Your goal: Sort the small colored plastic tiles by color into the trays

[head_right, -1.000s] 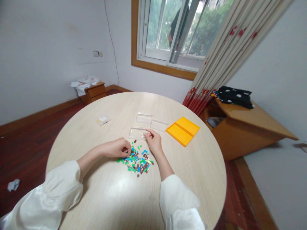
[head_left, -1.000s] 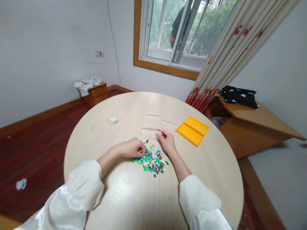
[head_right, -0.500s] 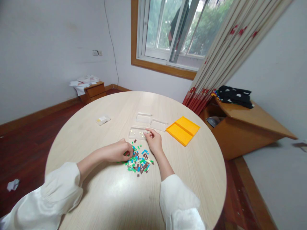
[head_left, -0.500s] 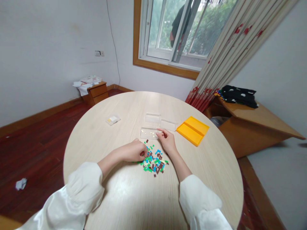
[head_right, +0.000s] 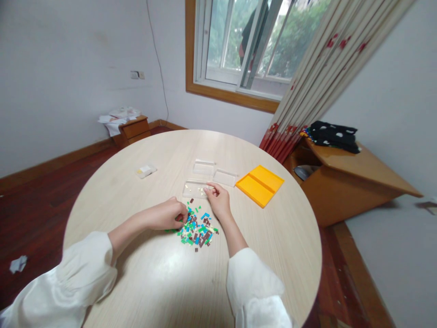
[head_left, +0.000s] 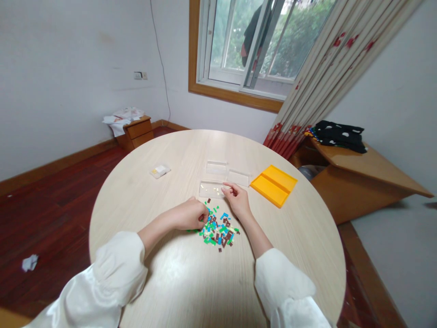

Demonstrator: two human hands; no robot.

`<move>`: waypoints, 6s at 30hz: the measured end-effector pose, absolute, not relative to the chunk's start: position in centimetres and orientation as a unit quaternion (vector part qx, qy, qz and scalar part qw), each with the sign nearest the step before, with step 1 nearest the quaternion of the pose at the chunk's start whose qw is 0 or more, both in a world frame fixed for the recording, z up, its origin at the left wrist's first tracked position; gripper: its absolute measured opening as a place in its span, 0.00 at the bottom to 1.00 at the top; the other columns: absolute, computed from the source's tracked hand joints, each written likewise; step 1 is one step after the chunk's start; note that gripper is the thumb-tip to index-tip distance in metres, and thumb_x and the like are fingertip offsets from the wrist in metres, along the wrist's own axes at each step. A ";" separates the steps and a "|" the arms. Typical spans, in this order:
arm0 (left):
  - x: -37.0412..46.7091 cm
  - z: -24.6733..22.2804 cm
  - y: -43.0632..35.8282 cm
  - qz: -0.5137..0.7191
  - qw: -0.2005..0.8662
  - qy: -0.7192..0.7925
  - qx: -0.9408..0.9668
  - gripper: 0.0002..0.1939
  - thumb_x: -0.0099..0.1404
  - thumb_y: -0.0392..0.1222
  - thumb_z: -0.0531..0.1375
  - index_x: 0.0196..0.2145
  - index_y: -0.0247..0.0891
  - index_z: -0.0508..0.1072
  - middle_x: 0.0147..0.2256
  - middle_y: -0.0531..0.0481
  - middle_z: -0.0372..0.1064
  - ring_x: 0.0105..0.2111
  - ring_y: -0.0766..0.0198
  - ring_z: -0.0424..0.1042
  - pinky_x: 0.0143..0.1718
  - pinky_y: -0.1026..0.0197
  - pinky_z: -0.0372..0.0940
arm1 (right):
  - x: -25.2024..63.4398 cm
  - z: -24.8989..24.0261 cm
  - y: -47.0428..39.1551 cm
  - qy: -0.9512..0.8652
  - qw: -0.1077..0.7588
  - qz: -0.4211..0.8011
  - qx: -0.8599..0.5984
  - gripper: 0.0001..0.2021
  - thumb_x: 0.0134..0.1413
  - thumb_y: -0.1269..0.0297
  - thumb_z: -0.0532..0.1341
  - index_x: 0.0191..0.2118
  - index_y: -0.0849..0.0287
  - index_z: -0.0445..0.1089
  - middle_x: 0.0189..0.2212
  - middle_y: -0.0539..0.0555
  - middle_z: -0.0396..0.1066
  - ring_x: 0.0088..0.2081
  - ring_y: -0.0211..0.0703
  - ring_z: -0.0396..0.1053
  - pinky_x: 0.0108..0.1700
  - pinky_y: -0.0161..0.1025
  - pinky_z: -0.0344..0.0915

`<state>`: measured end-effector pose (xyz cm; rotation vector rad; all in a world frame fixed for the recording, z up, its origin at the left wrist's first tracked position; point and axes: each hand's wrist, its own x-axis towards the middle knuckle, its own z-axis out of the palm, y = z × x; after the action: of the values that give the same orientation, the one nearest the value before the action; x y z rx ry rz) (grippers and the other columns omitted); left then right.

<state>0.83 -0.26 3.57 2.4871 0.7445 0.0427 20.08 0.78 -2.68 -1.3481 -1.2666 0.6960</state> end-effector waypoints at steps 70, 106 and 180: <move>0.8 2.9 -0.2 0.032 0.291 0.210 0.933 0.05 0.52 0.38 0.65 0.22 0.34 0.74 0.18 0.57 0.61 0.19 0.72 0.55 0.25 0.68 0.51 | 20.2 -1.9 0.1 -0.473 0.601 0.328 -0.554 0.31 0.44 0.53 0.61 0.53 0.69 0.65 0.18 0.42 0.53 0.20 0.31 0.49 0.23 0.32 0.48; 1.1 -1.1 5.1 0.357 0.301 0.441 0.766 0.12 0.56 0.40 0.59 0.34 0.30 0.77 0.16 0.58 0.55 0.18 0.71 0.53 0.23 0.67 0.50 | 17.7 2.3 -4.7 -0.790 0.090 0.391 -0.464 0.07 0.42 0.73 0.62 0.30 0.61 0.77 0.17 0.44 0.56 0.19 0.29 0.53 0.23 0.30 0.48; 2.2 2.1 -1.4 0.076 0.251 0.165 0.951 0.08 0.55 0.29 0.57 0.26 0.37 0.75 0.25 0.53 0.72 0.24 0.69 0.65 0.36 0.65 0.56 | 20.2 -1.6 -1.0 -0.592 0.498 0.143 -0.617 0.18 0.55 0.60 0.50 0.45 0.64 0.68 0.23 0.49 0.63 0.25 0.38 0.60 0.31 0.35 0.59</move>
<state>2.17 -1.39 2.14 2.5886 0.4478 0.2064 20.22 -1.05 -1.59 -1.4940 -1.4330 0.3456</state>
